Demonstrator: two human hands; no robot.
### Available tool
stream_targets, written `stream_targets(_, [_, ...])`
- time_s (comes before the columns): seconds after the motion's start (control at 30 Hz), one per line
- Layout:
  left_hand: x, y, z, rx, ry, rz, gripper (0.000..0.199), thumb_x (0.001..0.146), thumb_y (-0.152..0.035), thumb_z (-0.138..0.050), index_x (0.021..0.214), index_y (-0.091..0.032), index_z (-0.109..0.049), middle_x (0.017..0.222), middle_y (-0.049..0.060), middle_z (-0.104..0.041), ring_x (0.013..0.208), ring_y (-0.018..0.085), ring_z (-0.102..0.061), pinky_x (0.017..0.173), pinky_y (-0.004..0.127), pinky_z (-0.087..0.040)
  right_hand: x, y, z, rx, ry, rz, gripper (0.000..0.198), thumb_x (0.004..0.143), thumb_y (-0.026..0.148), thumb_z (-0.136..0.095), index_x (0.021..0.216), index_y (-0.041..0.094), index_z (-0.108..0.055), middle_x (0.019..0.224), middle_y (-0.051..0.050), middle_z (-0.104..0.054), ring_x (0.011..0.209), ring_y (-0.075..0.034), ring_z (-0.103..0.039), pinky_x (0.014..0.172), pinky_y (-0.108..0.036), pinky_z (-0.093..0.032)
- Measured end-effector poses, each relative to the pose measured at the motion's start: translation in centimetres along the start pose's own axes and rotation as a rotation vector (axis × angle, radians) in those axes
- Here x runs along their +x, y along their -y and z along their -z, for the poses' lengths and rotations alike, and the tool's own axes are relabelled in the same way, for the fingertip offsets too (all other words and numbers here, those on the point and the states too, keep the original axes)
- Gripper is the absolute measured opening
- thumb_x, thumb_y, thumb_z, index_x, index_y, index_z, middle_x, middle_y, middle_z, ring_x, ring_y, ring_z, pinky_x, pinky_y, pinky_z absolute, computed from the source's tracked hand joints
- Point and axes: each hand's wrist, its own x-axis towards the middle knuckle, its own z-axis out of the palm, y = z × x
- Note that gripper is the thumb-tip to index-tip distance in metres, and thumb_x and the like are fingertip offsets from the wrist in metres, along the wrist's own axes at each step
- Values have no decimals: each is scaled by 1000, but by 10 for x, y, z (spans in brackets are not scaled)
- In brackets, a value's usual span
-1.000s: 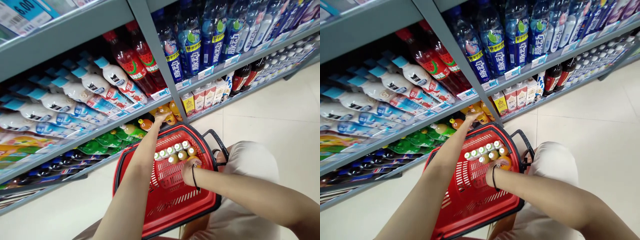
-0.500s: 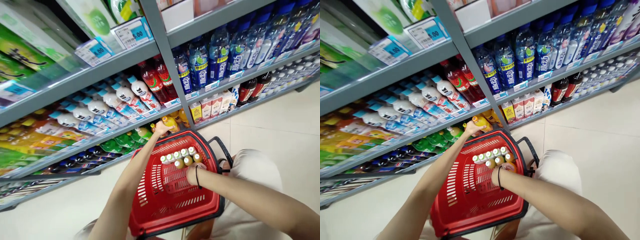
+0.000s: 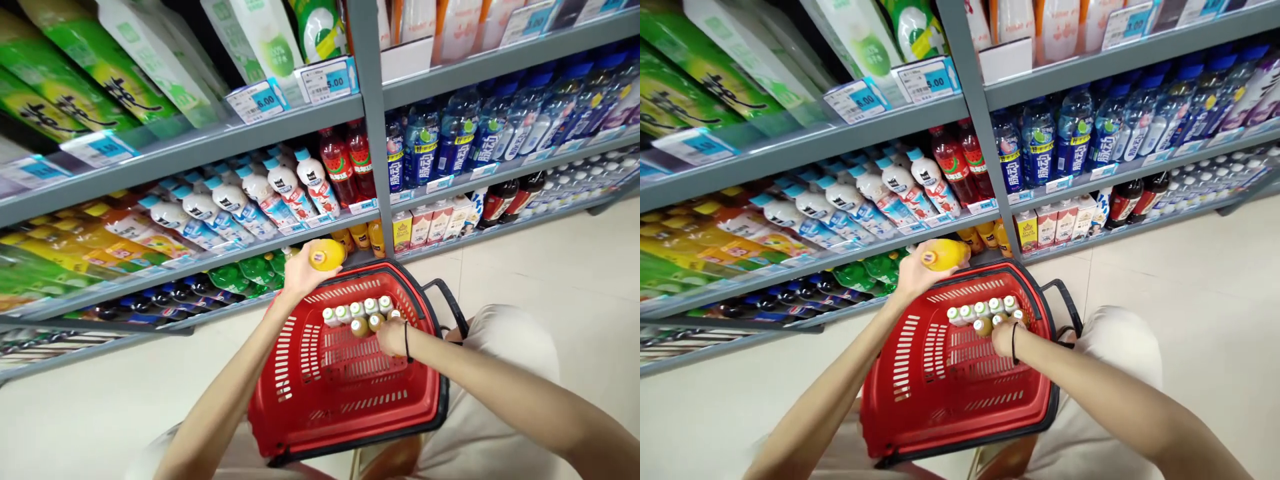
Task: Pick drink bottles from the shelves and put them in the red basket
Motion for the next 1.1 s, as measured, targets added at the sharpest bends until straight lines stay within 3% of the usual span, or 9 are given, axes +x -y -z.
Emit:
stream_targets(0.13, [-30, -11, 57, -426, -131, 85, 71, 64, -53, -94, 118, -13, -73, 115, 12, -80, 106, 32, -77, 102, 46, -62, -4, 5, 34, 61, -41, -3, 7, 79, 9, -68, 84, 11, -73, 99, -27, -79, 102, -41, -77, 91, -51, -56])
stream_targets(0.23, [-49, -16, 88, -711, -244, 162, 58, 58, -50, -95, 99, -14, -76, 103, 10, -81, 94, 29, -78, 90, 39, -66, -3, 8, 57, 226, -157, 31, 25, 91, 15, -53, 106, 10, -72, 109, -25, -79, 105, -35, -76, 92, -43, -54])
stream_targets(0.4, [-73, -28, 103, -1153, -384, 236, 51, 61, -59, -87, 89, -18, -77, 91, 7, -79, 83, 25, -76, 76, 31, -65, -1, 23, 60, 553, -182, 77, 51, 105, 33, -26, 119, 13, -70, 94, -14, -80, 82, -25, -76, 75, -36, -57])
stream_targets(0.47, [-83, -28, 97, -1285, -329, 331, 55, 62, -65, -85, 89, -18, -76, 90, 7, -80, 79, 23, -75, 73, 30, -64, -8, 35, 46, 803, -98, 107, 55, 105, 49, -29, 120, 15, -70, 92, -11, -80, 80, -23, -76, 75, -35, -58])
stream_targets(0.5, [-88, -26, 92, -1326, -286, 378, 58, 62, -67, -84, 91, -17, -76, 92, 8, -80, 78, 23, -75, 74, 31, -64, -13, 42, 37, 1052, -18, 110, 55, 104, 55, -35, 119, 16, -70, 95, -11, -81, 82, -24, -76, 76, -36, -59])
stream_targets(0.57, [-98, -16, 79, -1340, -184, 450, 65, 65, -70, -83, 98, -15, -75, 98, 11, -81, 83, 25, -76, 79, 33, -63, -26, 52, 17, 1530, 187, 44, 56, 99, 64, -47, 118, 17, -71, 101, -12, -82, 88, -26, -77, 77, -37, -60])
stream_targets(0.63, [-108, -1, 66, -1292, -84, 478, 70, 68, -69, -83, 108, -12, -74, 104, 14, -80, 88, 27, -77, 83, 35, -62, -36, 57, 0, 1759, 346, -24, 63, 96, 70, -51, 122, 17, -71, 104, -13, -82, 91, -30, -78, 70, -38, -60])
stream_targets(0.83, [-128, 23, 56, -1216, 95, 401, 71, 75, -64, -86, 122, -13, -70, 122, 15, -77, 105, 29, -75, 93, 38, -60, -39, 41, -17, 1786, 268, -161, 61, 98, 69, -52, 116, 14, -72, 95, -16, -82, 79, -32, -78, 53, -36, -57])
stream_targets(1.1, [-135, 6, 67, -1397, 378, 156, 66, 68, -38, -99, 122, -16, -69, 124, 15, -77, 109, 29, -76, 99, 42, -61, -41, 27, -29, 1689, 147, -285, 58, 98, 69, -45, 109, 20, -73, 90, -11, -81, 87, -33, -77, 74, -50, -62])
